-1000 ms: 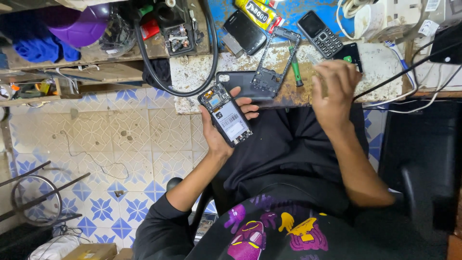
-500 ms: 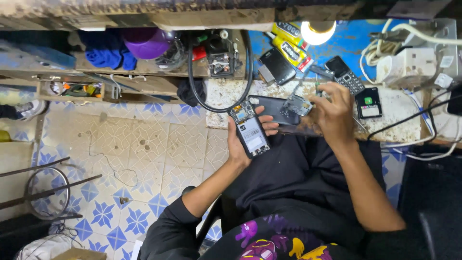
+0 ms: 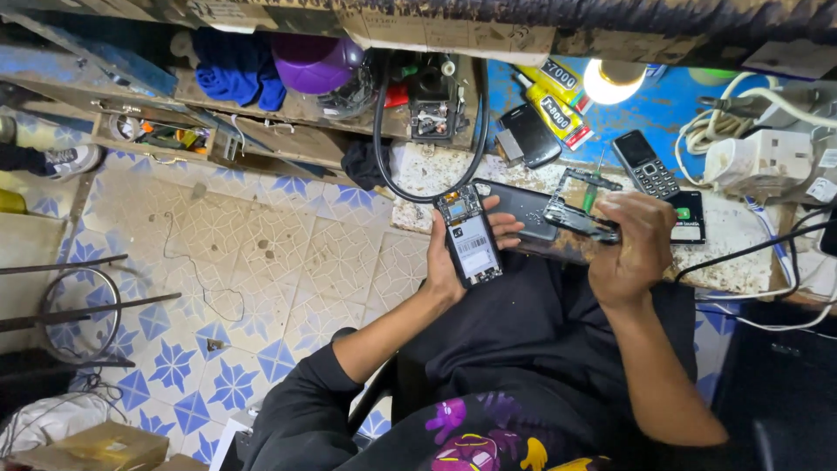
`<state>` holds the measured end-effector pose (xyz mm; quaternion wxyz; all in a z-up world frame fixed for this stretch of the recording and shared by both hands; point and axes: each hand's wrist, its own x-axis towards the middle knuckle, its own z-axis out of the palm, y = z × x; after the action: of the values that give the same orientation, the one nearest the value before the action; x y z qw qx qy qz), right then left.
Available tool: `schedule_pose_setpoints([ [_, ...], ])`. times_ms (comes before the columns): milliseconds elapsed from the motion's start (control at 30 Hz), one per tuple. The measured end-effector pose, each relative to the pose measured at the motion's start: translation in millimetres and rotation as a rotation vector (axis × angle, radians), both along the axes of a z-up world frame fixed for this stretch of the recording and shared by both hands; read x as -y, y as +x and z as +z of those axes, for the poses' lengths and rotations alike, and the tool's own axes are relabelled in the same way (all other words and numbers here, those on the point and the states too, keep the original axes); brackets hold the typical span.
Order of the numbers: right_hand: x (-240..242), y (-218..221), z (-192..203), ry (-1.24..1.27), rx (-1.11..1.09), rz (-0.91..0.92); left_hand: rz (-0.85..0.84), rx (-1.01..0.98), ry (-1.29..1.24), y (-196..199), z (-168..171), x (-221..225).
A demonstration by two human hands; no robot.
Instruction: Reassembling a smartphone by inserting the battery, attaching the back cover, and tightening screws with a screwdriver.
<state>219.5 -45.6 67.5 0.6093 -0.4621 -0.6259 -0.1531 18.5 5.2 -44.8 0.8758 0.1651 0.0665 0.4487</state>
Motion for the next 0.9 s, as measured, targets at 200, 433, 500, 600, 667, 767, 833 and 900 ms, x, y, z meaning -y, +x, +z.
schedule_pose_setpoints([
  [200, 8.4, -18.7, -5.0, -0.160, -0.494, 0.170, 0.048, 0.013, 0.014, -0.3, 17.4, -0.9],
  [433, -15.8, -60.2, -20.0, -0.429, -0.423, 0.321, 0.097, 0.000, -0.058, -2.9, 31.9, 5.6],
  [500, -21.5, -78.2, -21.1, -0.503, -0.428, 0.379, 0.178, 0.056, -0.160, 1.4, 55.1, 10.8],
  [600, -27.9, -86.0, -24.6, -0.518, -0.261, 0.282, 0.220, -0.080, -0.202, -5.0, 41.2, 4.7],
  [667, -31.4, -95.8, -24.2, -0.519, -0.239, 0.242, 0.231, -0.094, -0.225, -3.5, 32.6, 3.0],
  [767, -35.4, -102.9, -31.7, -0.519, -0.198, 0.168, 0.243, -0.116, -0.262, -5.1, 26.7, -1.0],
  [833, -37.3, -105.7, -30.5, -0.525, -0.180, 0.132, 0.242, -0.124, -0.283, -5.2, 26.1, -1.2],
  [900, -40.2, -108.9, -22.0, -0.508, -0.128, 0.164, 0.248, -0.135, -0.308, -3.2, 25.2, 0.2],
])
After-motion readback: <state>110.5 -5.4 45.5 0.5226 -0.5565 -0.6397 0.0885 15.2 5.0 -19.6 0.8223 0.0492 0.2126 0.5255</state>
